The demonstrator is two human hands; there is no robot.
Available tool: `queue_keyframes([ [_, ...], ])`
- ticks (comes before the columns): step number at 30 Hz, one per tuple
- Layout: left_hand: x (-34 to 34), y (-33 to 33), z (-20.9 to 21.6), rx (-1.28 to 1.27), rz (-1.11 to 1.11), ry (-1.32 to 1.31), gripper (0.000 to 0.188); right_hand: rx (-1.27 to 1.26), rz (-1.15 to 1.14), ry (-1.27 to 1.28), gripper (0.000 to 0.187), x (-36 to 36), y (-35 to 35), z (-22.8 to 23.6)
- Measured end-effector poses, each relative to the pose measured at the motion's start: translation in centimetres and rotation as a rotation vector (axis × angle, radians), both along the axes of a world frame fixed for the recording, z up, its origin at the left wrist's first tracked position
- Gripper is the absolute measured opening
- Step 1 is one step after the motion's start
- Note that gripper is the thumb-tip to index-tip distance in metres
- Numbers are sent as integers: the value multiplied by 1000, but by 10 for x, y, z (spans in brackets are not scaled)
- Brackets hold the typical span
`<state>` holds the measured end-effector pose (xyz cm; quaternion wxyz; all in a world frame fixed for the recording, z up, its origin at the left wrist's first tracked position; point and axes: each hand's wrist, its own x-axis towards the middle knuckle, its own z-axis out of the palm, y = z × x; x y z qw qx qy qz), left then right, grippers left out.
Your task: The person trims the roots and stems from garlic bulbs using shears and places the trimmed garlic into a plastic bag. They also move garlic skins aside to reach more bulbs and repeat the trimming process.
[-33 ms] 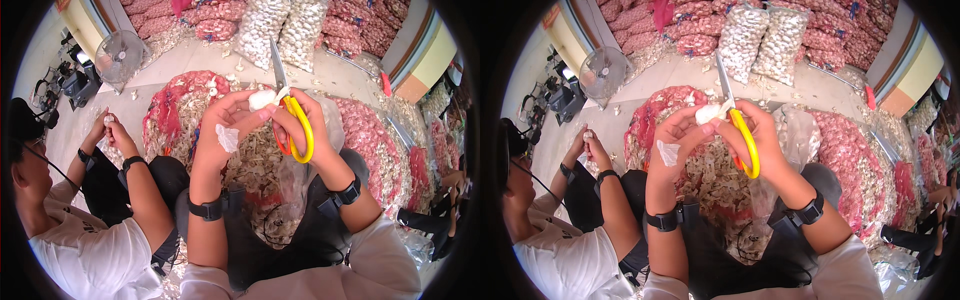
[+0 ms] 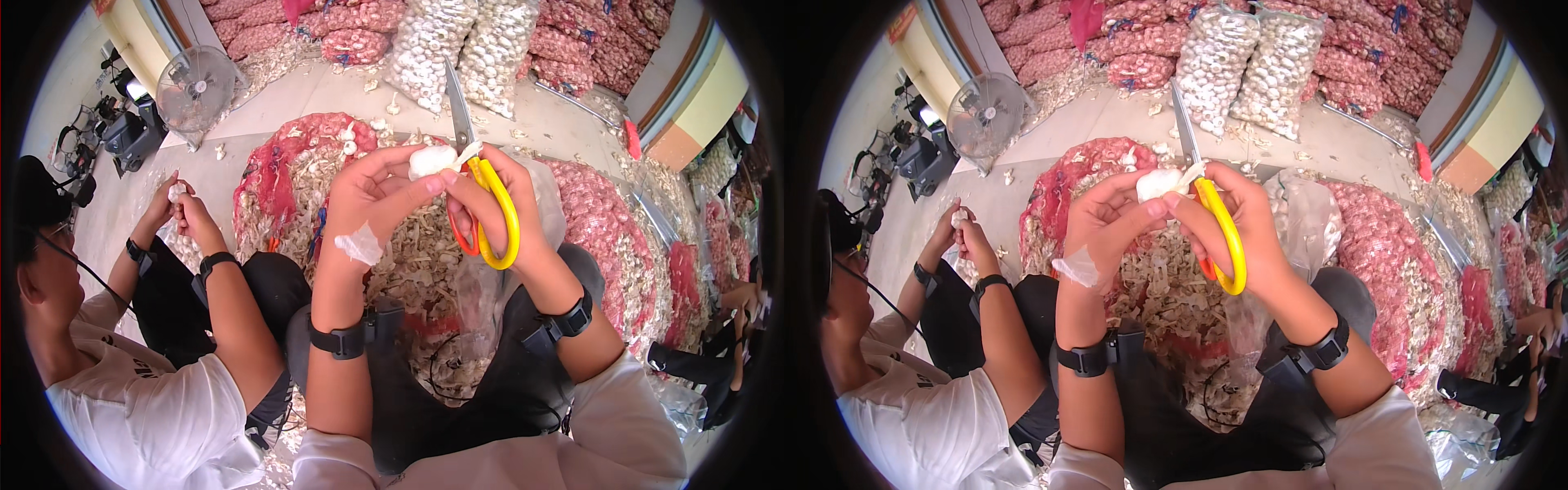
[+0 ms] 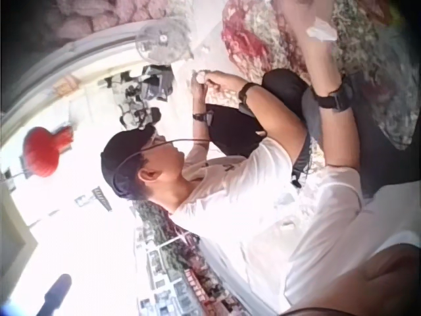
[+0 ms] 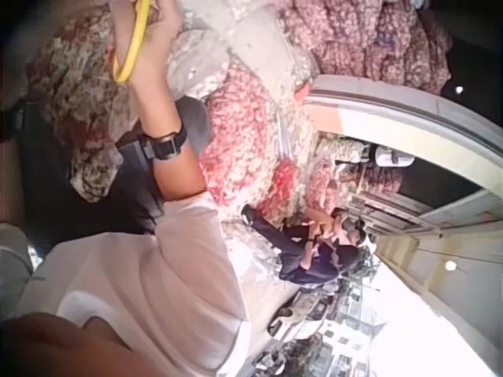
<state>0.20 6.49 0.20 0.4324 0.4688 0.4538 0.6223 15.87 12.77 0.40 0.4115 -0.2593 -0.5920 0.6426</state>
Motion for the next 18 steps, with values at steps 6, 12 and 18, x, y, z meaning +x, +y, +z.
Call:
queue_keyframes([
  [6,4,5,3,38,-20,-156,38,-44,-12,-27,19,5,-3,19],
  [12,6,12,-2,99,7,-81,37,88,-116,-29,12,4,6,15],
  [18,7,23,-4,65,140,-177,36,184,-64,-101,8,2,7,8],
])
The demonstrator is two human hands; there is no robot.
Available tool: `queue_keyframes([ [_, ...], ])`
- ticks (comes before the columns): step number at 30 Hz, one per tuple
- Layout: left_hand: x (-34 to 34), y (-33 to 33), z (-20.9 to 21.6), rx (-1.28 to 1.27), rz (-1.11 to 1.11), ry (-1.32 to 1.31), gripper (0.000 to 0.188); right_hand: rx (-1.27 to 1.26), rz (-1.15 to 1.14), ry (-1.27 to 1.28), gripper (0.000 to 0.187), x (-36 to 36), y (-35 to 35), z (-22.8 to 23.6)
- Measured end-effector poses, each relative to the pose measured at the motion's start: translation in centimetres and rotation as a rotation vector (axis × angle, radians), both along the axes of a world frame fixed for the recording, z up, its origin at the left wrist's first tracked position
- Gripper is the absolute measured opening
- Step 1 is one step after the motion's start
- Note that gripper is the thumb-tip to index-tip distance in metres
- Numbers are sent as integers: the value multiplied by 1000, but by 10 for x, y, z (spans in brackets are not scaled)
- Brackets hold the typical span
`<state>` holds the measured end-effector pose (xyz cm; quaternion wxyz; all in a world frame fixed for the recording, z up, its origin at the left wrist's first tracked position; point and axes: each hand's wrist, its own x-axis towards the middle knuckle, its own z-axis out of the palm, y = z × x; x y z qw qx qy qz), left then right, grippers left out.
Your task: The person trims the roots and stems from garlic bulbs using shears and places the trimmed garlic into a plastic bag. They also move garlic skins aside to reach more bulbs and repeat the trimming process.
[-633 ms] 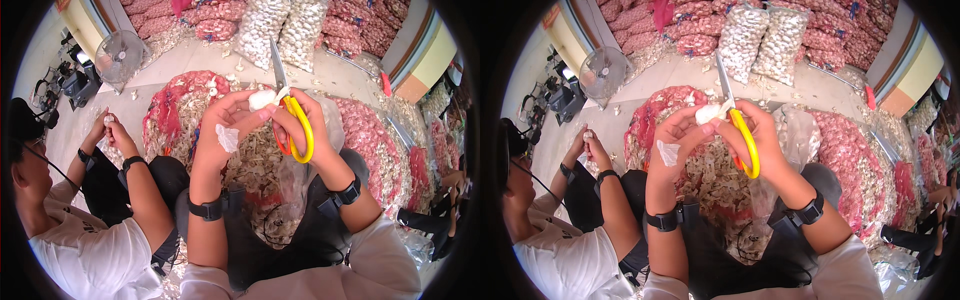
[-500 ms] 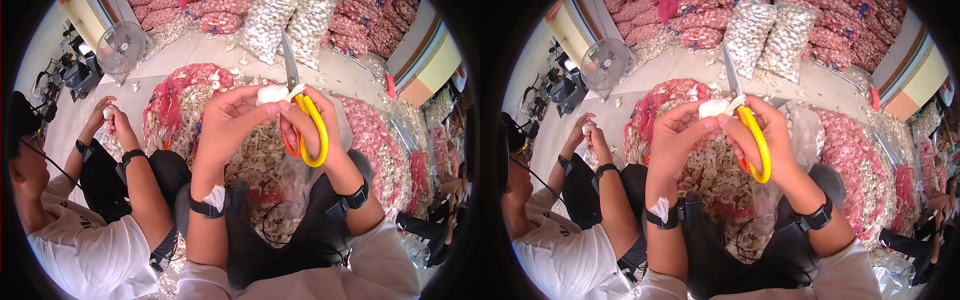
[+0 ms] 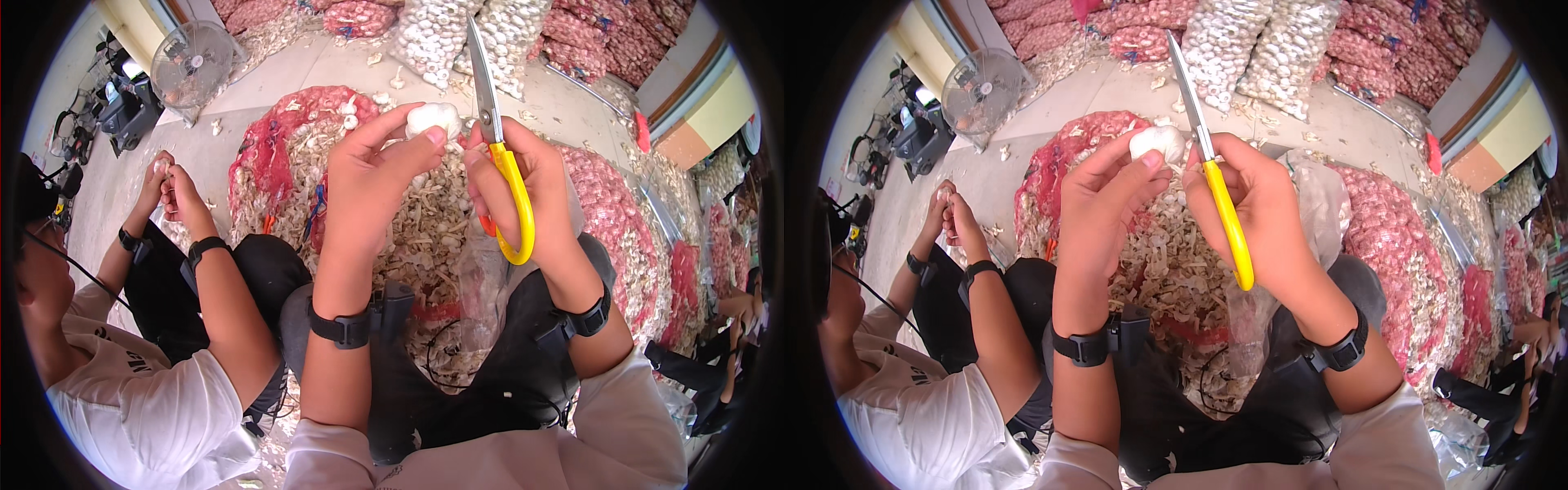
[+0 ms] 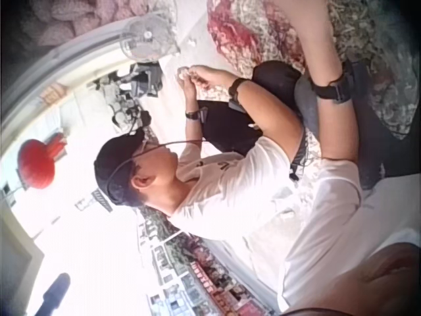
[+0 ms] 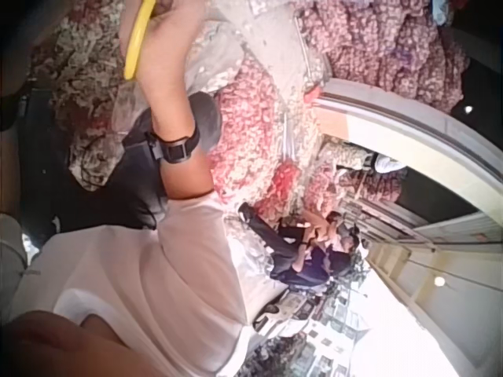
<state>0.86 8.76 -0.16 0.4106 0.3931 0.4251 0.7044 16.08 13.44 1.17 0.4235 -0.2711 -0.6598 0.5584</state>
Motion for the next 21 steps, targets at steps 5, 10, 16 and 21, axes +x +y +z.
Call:
queue_keyframes([
  [5,-9,6,-5,-10,113,-358,30,-10,184,-234,5,1,4,-7],
  [10,-17,10,-8,-35,138,-328,29,82,117,-358,11,-5,5,-6],
  [16,-15,15,-5,-74,76,-277,35,-96,-57,-41,33,-11,18,1],
  [21,-8,15,-7,-128,-119,-244,40,-151,-69,10,37,-7,26,1],
])
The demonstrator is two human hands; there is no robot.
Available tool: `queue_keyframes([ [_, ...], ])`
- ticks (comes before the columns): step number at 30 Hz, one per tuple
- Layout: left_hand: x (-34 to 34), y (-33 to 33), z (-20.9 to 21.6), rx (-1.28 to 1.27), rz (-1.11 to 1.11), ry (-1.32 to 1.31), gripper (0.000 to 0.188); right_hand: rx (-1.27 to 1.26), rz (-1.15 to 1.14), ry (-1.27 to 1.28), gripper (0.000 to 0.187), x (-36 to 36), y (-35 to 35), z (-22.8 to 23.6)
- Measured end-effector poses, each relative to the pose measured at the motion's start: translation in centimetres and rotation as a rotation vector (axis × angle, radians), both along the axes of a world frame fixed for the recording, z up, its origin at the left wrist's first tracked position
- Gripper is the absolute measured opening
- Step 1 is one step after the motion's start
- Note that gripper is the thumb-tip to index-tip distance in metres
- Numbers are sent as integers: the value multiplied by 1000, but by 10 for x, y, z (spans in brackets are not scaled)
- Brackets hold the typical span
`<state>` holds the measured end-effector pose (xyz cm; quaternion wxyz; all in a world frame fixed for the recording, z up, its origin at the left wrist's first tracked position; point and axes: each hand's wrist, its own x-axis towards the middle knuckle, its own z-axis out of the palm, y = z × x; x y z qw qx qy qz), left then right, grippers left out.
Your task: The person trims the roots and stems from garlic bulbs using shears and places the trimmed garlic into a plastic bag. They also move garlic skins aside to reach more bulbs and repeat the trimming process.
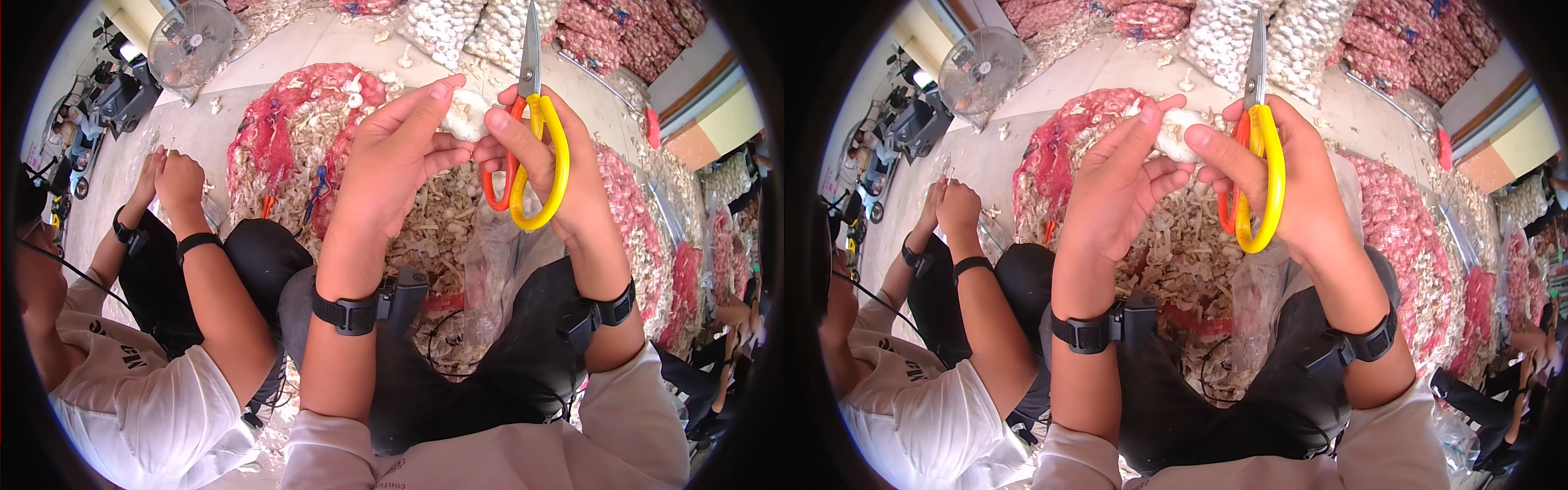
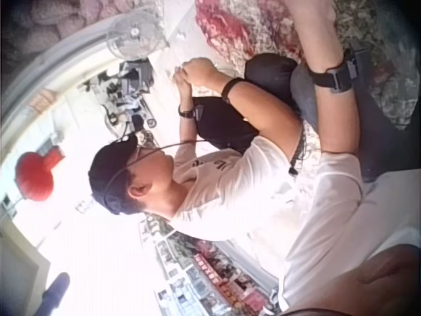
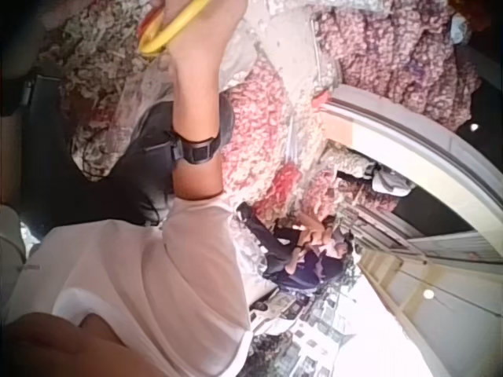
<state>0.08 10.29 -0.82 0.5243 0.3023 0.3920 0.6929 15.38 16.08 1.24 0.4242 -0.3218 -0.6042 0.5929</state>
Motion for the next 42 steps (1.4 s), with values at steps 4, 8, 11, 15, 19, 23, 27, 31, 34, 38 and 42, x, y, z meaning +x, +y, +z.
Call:
queue_keyframes([
  [4,4,-2,-2,113,-174,107,41,-11,85,-80,31,4,1,6],
  [8,7,0,-1,248,-88,181,48,-7,134,49,27,4,2,1],
  [11,6,-1,-3,281,-74,207,48,-70,155,26,26,8,0,3],
  [15,5,-6,-1,282,-63,228,44,-100,176,66,24,9,-4,4],
  [19,5,-5,-3,216,-28,132,37,-177,200,72,26,12,-1,10],
  [23,5,-1,-9,246,11,176,33,-201,79,63,29,7,-2,9],
  [27,8,0,-3,234,62,298,29,-246,-16,108,29,4,3,10],
  [31,3,-2,1,214,45,263,22,-404,129,206,26,11,14,6],
  [34,-4,-2,-1,171,3,194,20,-495,214,330,27,13,24,0],
  [38,-21,5,-9,48,32,300,23,-445,154,362,32,8,22,5],
  [42,-24,8,-20,234,317,1143,29,-248,27,295,37,2,14,3],
])
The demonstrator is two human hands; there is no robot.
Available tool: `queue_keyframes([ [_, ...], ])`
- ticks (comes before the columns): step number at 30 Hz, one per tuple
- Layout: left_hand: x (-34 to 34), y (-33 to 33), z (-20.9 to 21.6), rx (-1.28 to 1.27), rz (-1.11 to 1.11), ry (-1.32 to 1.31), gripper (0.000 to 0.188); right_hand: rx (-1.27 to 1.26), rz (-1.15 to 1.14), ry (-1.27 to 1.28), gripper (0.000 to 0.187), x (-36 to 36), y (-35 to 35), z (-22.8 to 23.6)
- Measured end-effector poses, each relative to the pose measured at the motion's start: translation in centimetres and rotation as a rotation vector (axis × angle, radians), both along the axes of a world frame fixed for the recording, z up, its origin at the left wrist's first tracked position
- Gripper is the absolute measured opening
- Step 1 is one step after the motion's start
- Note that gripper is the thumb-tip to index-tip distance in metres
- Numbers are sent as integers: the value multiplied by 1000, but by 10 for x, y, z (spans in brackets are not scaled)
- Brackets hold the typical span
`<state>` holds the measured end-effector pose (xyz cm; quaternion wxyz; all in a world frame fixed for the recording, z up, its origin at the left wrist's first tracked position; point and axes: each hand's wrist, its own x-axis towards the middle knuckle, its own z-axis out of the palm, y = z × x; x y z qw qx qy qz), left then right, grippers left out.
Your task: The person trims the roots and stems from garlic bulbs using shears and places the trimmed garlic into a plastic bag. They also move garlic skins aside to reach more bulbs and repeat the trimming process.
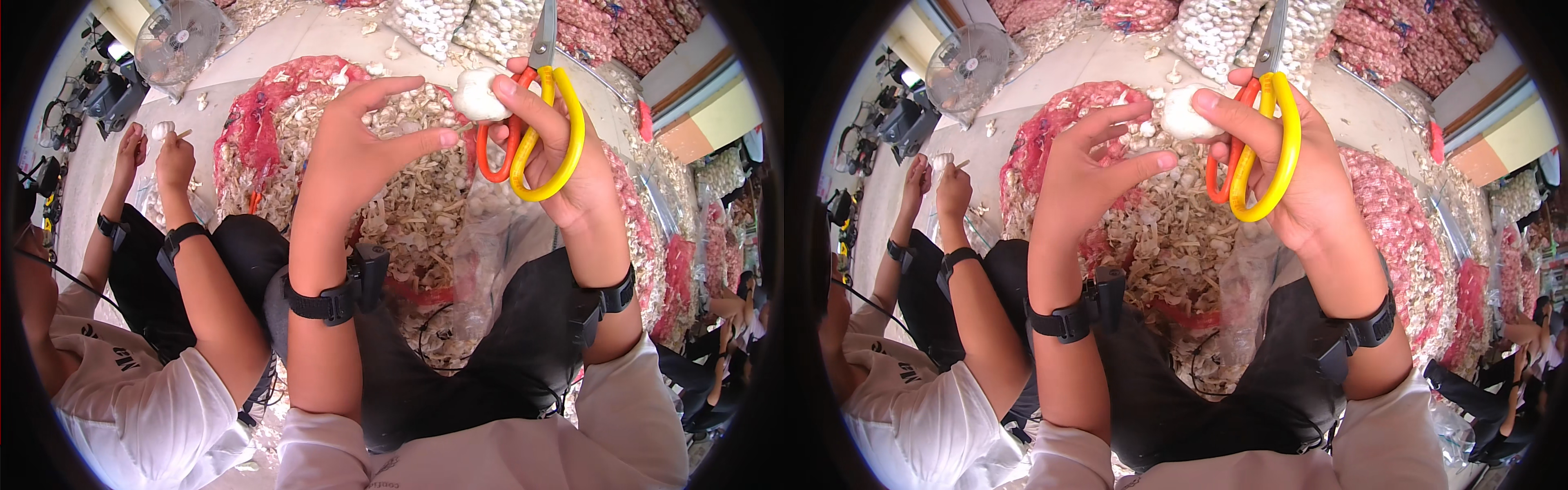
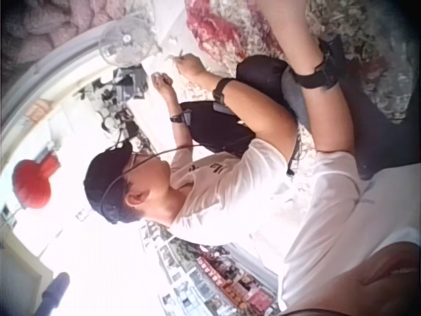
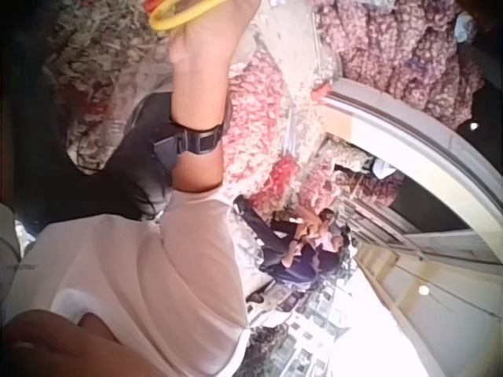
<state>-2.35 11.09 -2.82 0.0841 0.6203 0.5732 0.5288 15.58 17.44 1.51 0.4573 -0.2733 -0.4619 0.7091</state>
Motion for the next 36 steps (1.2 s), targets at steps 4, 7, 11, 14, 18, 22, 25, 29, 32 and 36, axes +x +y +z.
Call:
queue_keyframes([
  [4,25,-4,19,-8,-336,-687,32,106,-11,-102,43,2,-5,0],
  [7,26,-6,18,-12,-423,-815,28,159,12,-101,43,4,-8,2],
  [11,27,-5,13,-34,-439,-1000,21,97,17,-80,40,5,-12,4],
  [14,33,-2,9,5,-455,-1195,19,-21,59,-27,34,7,-8,2],
  [18,38,1,9,14,-485,-1262,17,-234,227,79,23,12,2,4],
  [22,22,0,6,-102,-364,-930,24,-311,181,187,17,9,4,-2],
  [25,17,1,3,-128,-155,-398,34,-222,177,176,23,10,7,-3],
  [29,26,0,8,-75,-257,-511,39,58,-35,-36,37,6,-2,-4],
  [32,32,-2,14,-167,-481,-858,46,224,-35,-135,41,7,-4,-4],
  [36,34,-1,12,-144,-462,-813,41,300,-66,-131,37,6,-4,-6],
])
